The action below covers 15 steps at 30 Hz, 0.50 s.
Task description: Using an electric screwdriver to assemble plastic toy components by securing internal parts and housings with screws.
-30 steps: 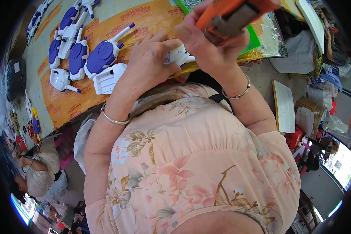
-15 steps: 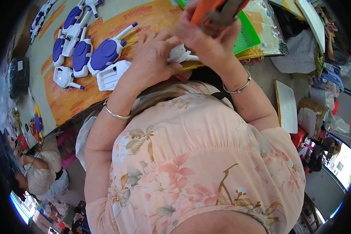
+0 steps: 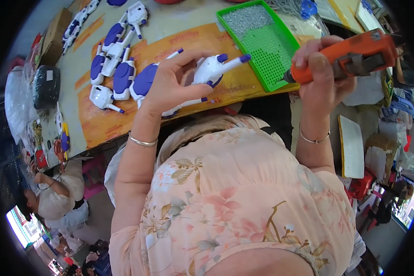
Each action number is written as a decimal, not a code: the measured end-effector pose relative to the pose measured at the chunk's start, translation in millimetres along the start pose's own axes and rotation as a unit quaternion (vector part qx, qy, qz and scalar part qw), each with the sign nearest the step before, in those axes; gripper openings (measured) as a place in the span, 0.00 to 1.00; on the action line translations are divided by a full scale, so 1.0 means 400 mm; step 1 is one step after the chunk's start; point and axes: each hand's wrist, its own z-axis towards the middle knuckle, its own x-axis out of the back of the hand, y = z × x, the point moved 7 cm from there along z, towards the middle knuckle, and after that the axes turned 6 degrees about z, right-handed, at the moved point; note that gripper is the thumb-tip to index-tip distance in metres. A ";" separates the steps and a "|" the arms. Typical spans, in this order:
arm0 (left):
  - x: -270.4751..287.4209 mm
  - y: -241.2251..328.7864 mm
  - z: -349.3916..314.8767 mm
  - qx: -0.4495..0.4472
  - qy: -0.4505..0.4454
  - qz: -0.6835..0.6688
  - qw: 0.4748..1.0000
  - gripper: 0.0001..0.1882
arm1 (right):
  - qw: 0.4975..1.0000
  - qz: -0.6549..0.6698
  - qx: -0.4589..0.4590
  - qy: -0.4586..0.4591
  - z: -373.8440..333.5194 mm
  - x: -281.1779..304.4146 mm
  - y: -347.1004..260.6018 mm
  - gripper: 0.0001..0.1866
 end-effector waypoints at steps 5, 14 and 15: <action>0.005 -0.014 -0.028 0.042 -0.019 -0.176 0.983 0.37 | 0.998 -0.004 -0.050 -0.027 -0.043 -0.033 0.019 0.19; 0.019 -0.029 -0.070 0.051 -0.004 -0.259 0.964 0.36 | 0.995 -0.013 -0.091 -0.049 -0.064 -0.060 0.057 0.19; 0.028 -0.027 -0.080 0.061 0.012 -0.245 0.968 0.35 | 0.994 -0.009 -0.097 -0.053 -0.066 -0.061 0.062 0.19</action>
